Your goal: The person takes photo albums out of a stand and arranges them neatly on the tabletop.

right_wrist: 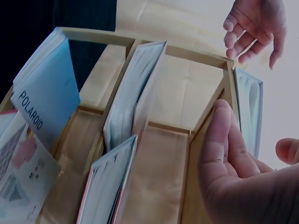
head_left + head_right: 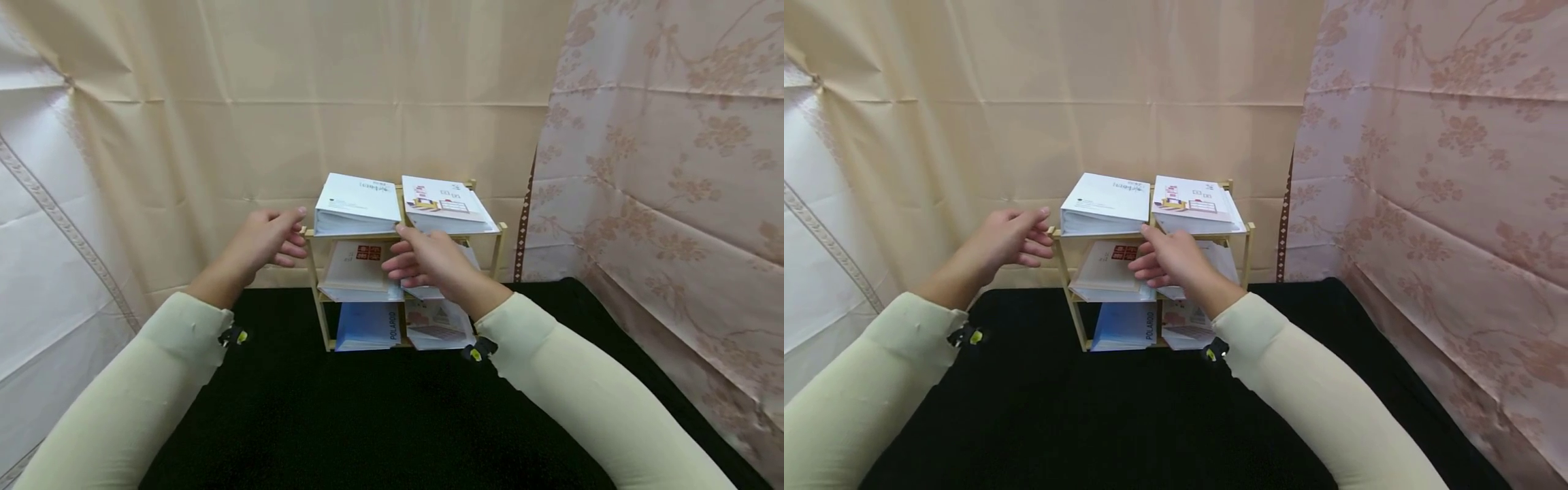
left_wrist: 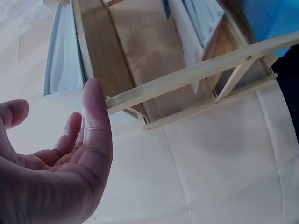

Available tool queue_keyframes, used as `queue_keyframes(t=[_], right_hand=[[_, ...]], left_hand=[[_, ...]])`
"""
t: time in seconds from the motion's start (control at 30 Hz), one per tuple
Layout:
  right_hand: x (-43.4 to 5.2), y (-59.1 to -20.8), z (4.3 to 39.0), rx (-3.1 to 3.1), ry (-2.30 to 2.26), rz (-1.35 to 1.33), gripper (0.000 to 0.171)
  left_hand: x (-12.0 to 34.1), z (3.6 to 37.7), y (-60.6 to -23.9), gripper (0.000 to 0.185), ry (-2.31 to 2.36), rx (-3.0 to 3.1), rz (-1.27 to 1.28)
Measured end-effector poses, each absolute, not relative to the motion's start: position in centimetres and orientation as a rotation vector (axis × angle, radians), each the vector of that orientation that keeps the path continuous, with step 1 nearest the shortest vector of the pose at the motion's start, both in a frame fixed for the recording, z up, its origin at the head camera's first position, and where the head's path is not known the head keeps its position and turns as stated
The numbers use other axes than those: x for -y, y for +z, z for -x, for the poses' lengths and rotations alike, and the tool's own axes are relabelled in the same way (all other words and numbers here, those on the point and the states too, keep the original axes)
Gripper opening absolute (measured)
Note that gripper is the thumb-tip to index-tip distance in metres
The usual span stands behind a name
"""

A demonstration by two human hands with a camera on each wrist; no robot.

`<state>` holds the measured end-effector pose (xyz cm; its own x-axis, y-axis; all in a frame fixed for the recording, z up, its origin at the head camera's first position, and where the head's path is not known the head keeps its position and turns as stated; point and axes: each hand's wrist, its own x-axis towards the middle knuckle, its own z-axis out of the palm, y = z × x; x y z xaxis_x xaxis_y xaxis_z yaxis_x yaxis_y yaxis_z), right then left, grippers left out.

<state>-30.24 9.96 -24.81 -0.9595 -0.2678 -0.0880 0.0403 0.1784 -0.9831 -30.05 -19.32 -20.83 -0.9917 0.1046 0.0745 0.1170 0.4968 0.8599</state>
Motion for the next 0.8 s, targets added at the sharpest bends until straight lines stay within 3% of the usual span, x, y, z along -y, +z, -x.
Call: queue_keyframes(t=[0.8], right_hand=[[-7.5,-24.5,31.1,-1.937,-2.114,0.107,0.072]], left_hand=[[18.2,30.9,-19.4,0.075,-1.609,2.748,0.142]])
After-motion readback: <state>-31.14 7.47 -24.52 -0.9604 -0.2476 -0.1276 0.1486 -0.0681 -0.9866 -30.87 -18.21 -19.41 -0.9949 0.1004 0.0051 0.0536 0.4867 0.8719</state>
